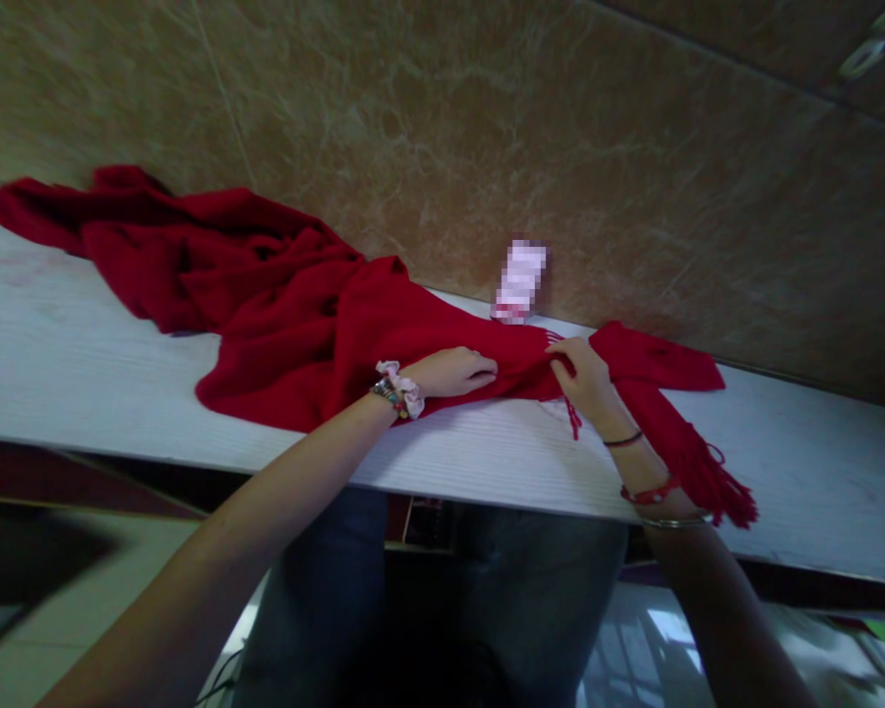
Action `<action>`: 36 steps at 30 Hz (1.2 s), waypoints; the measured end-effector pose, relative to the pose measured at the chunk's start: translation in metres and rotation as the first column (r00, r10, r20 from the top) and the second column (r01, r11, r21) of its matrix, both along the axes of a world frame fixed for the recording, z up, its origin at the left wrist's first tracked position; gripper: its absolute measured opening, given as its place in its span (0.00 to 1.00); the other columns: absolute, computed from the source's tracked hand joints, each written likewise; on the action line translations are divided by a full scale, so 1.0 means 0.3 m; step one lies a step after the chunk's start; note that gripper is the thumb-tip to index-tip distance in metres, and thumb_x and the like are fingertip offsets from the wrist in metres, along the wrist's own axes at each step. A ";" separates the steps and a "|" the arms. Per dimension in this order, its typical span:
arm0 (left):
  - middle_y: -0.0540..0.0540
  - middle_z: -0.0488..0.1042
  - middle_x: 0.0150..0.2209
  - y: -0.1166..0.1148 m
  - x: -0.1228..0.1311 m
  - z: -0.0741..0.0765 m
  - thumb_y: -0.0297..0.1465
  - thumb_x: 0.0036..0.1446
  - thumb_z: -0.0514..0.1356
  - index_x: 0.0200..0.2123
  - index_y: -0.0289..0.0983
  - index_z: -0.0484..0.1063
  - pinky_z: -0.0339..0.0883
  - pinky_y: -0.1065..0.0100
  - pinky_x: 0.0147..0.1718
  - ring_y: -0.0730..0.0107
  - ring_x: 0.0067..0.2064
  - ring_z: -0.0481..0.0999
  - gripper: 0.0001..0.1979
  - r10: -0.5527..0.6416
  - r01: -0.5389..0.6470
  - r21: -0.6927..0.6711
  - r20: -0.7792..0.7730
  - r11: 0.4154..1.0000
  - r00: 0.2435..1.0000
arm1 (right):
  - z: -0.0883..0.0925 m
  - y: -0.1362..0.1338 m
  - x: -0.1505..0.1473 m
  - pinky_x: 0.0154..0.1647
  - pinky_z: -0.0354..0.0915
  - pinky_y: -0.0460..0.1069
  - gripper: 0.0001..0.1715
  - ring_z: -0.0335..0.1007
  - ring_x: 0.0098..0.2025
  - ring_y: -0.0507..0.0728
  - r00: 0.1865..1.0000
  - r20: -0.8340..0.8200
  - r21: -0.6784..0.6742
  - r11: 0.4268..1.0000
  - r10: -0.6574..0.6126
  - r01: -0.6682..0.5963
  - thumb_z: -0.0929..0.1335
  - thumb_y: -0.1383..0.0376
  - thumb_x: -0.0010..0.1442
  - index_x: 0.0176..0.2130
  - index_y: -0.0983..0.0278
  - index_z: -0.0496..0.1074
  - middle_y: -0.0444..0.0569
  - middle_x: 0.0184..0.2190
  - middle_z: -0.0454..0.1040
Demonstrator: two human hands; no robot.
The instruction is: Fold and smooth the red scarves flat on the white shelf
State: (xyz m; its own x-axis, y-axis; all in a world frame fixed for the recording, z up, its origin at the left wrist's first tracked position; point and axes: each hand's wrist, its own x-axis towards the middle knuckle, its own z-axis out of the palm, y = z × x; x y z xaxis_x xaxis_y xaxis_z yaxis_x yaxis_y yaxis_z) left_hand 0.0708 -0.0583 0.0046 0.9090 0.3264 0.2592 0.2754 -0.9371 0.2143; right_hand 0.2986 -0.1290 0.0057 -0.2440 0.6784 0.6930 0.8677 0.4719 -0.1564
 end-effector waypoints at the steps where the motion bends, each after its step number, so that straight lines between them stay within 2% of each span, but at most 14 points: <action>1: 0.46 0.74 0.32 0.001 0.000 0.000 0.28 0.62 0.50 0.35 0.34 0.71 0.60 0.73 0.34 0.73 0.32 0.71 0.10 -0.007 0.007 0.003 -0.001 1.000 1.000 | 0.002 -0.001 0.000 0.41 0.66 0.56 0.10 0.69 0.39 0.59 1.000 -0.005 0.011 1.000 0.006 -0.006 0.61 0.71 0.54 0.34 0.61 0.68 0.51 0.33 0.73; 13: 0.47 0.74 0.32 0.010 -0.001 -0.002 0.29 0.62 0.50 0.36 0.34 0.71 0.59 0.74 0.34 0.73 0.32 0.71 0.10 -0.024 0.025 0.054 -0.021 0.998 0.999 | 0.012 -0.009 -0.001 0.40 0.65 0.56 0.09 0.68 0.37 0.59 1.000 0.004 -0.017 1.000 0.026 -0.026 0.61 0.72 0.54 0.32 0.60 0.67 0.49 0.31 0.72; 24: 0.47 0.74 0.33 0.013 -0.003 -0.005 0.30 0.62 0.50 0.36 0.35 0.71 0.59 0.72 0.34 0.71 0.33 0.72 0.11 0.038 -0.036 0.077 -0.027 0.996 0.999 | 0.018 -0.011 -0.004 0.40 0.65 0.56 0.09 0.68 0.37 0.59 1.000 0.014 -0.035 0.999 0.027 -0.027 0.61 0.72 0.54 0.31 0.60 0.67 0.49 0.31 0.72; 36: 0.46 0.75 0.34 0.014 -0.005 -0.002 0.30 0.63 0.50 0.37 0.35 0.71 0.59 0.73 0.35 0.71 0.34 0.72 0.11 0.032 -0.028 0.075 -0.055 0.997 0.998 | 0.001 0.003 0.004 0.40 0.66 0.57 0.09 0.69 0.37 0.59 0.999 0.013 -0.052 0.998 0.032 -0.032 0.61 0.72 0.53 0.30 0.60 0.67 0.50 0.31 0.73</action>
State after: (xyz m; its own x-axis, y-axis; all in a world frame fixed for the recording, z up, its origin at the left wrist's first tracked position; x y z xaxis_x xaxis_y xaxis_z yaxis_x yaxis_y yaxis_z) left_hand 0.0694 -0.0541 0.0039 0.9130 0.3351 0.2326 0.3129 -0.9412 0.1276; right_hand 0.2999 -0.1282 0.0059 -0.2758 0.7050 0.6534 0.8545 0.4911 -0.1692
